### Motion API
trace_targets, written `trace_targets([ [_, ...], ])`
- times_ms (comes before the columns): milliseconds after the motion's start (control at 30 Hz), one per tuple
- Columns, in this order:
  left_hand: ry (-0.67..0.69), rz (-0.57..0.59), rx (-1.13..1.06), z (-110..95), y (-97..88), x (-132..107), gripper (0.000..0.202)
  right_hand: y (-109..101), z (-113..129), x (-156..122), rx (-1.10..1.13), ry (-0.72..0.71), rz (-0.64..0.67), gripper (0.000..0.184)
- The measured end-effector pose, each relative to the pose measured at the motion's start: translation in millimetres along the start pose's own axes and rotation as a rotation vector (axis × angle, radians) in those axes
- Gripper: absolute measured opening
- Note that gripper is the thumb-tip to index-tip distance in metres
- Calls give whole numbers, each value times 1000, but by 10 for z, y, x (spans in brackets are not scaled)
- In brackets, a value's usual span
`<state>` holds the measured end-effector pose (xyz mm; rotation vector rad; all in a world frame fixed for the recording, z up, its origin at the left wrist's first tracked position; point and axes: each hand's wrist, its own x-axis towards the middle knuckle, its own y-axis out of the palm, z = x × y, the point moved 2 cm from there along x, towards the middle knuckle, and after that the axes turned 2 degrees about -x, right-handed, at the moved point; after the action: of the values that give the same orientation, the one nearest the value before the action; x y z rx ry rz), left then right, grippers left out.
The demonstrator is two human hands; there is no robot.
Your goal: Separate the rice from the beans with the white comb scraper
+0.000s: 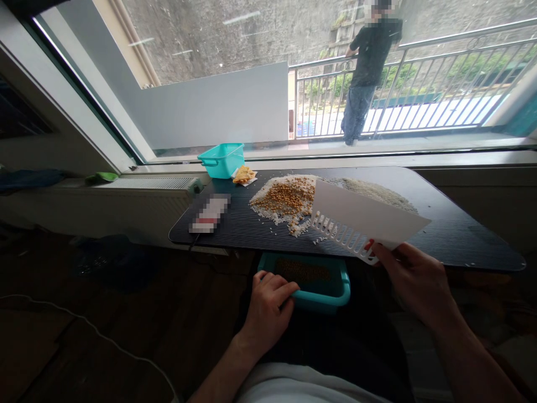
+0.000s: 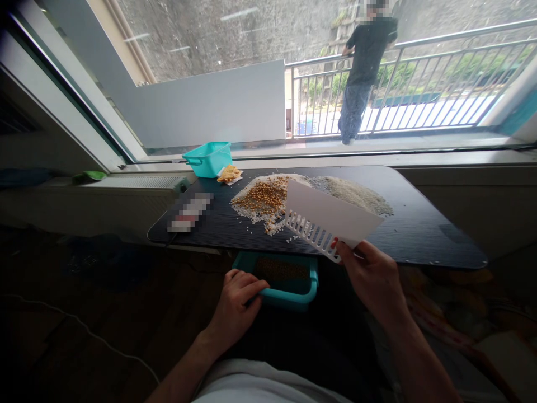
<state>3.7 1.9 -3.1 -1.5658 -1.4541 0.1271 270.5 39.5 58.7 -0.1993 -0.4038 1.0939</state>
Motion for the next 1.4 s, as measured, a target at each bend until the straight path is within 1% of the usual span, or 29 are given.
trace_targets([
  [133, 4, -10, -6, -3, -6, -6, 28, 57, -41, -89, 30, -15, 83, 35],
  [233, -1, -13, -12, 1, -3, -10, 29, 44, -107, -99, 26, -9, 90, 36],
  [333, -6, -10, -19, 5, 5, -8, 28, -31, -135, -52, 1, 14, 17, 34],
  [433, -10, -5, -16, 3, 9, -2, 27, -64, -73, 15, -44, 31, -48, 32],
  [533, -17, -3, -5, -6, 2, 2, 29, 19, 38, 78, -28, 6, -69, 27],
  [600, -24, 1, 4, -12, -6, 2, 30, 117, 89, 108, -27, -18, -51, 25],
  [667, -25, 7, 9, -16, -11, 2, 30, 201, 97, 124, -47, -27, -28, 23],
  [733, -26, 12, 11, -16, -12, 2, 28, 238, 67, 125, -63, -28, -34, 23],
  [833, -29, 15, 16, -13, -8, 3, 28, 198, -2, 115, -67, -19, -102, 25],
  [967, -22, 12, 20, -17, -6, 5, 29, 76, -69, 134, -109, 11, -148, 26],
  [1167, -1, 0, 14, -24, -10, 3, 30, -115, -145, 184, -195, -23, -258, 25],
  [1233, 1, -5, 14, -23, -7, 3, 30, -132, -151, 138, -170, -13, -245, 25],
  [1267, 0, -4, 15, -22, -4, 2, 30, -120, -149, 102, -147, -11, -217, 26],
  [1400, -18, 8, 19, -18, 2, -3, 30, 17, -150, -54, -71, -43, -101, 27],
])
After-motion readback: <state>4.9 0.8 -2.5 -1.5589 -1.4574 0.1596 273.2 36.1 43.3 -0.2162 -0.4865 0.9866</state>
